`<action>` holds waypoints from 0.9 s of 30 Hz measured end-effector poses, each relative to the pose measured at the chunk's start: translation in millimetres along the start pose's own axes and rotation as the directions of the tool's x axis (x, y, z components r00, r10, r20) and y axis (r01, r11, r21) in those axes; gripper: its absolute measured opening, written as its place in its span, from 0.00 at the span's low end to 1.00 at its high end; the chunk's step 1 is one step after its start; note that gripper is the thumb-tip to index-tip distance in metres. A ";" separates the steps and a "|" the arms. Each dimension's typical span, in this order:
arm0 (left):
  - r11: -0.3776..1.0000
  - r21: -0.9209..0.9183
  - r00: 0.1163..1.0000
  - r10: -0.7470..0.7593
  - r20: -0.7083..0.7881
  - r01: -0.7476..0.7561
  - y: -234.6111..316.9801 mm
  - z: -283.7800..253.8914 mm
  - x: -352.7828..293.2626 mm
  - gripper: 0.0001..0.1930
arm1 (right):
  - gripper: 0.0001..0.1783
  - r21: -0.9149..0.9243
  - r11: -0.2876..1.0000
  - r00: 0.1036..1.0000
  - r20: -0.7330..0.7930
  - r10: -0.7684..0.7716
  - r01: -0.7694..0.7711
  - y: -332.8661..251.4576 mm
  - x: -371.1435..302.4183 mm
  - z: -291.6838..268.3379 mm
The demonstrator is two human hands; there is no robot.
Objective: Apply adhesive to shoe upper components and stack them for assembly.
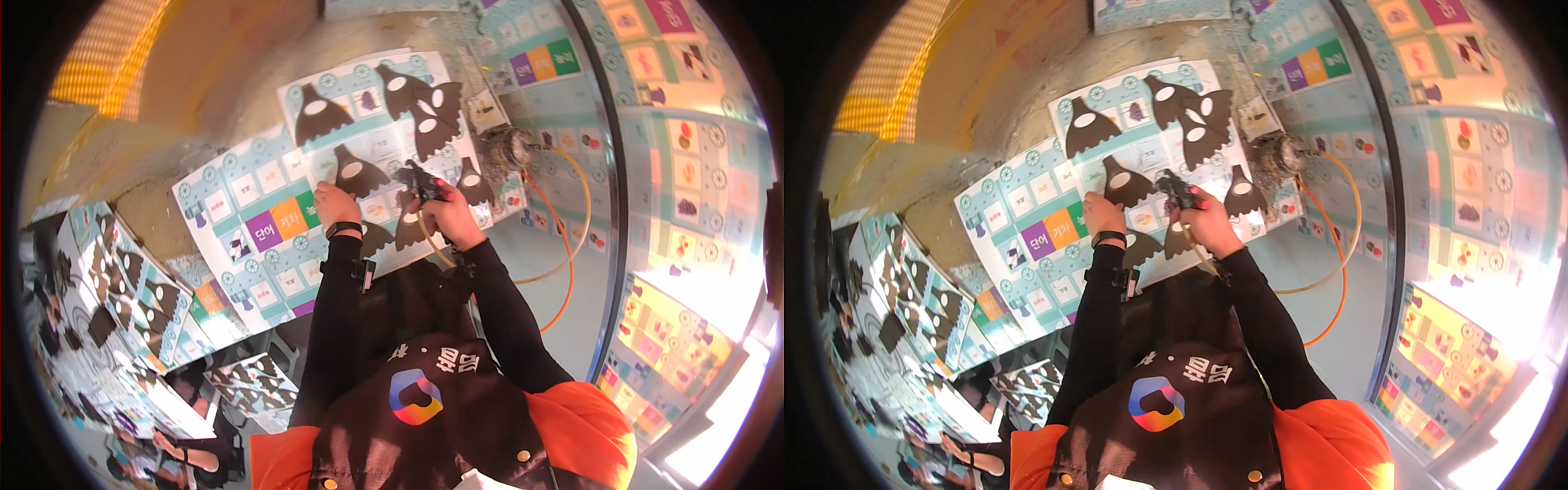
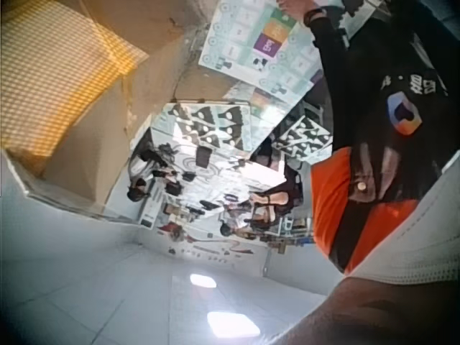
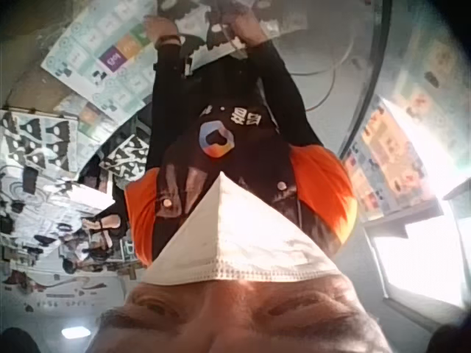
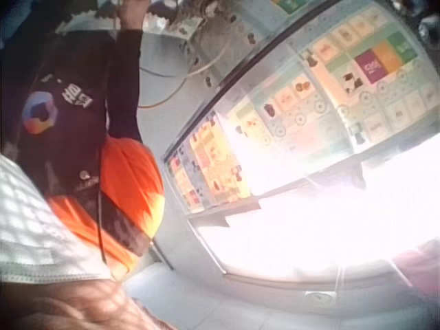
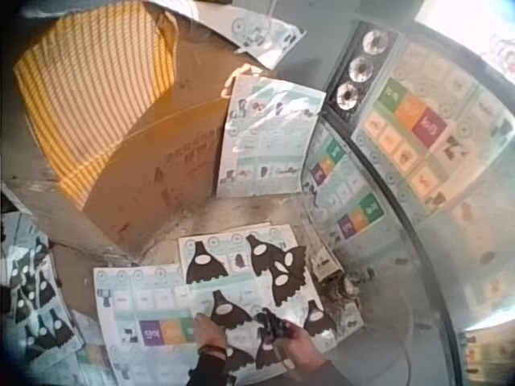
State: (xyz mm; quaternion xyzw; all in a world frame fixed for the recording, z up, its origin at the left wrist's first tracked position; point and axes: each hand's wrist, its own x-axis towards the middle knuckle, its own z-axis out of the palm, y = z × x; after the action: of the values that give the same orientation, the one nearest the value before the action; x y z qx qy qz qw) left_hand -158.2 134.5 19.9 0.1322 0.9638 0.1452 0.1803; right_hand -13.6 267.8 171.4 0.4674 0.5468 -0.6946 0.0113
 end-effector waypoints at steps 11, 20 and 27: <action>0.903 0.405 0.987 -0.103 -0.127 0.146 -16.0 -36.4 22.7 0.29 | 0.22 0.134 0.990 0.988 -0.153 -0.020 0.041 12.6 -52.7 -125.1; 0.997 0.052 0.965 -0.044 -0.260 0.060 201.6 95.7 -15.2 0.22 | 0.21 0.127 0.992 1.000 -0.023 0.000 0.003 22.3 -14.5 -168.5; 1.000 0.000 0.955 0.028 0.294 -0.029 144.4 56.0 5.9 0.24 | 0.20 0.115 0.993 0.999 0.009 0.036 -0.037 11.1 3.6 -177.0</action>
State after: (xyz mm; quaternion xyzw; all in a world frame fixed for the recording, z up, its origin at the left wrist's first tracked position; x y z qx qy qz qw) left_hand -112.7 282.6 15.4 0.1666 0.9246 0.1242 0.3192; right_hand 103.0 401.5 166.8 0.4749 0.4972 -0.7261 -0.0010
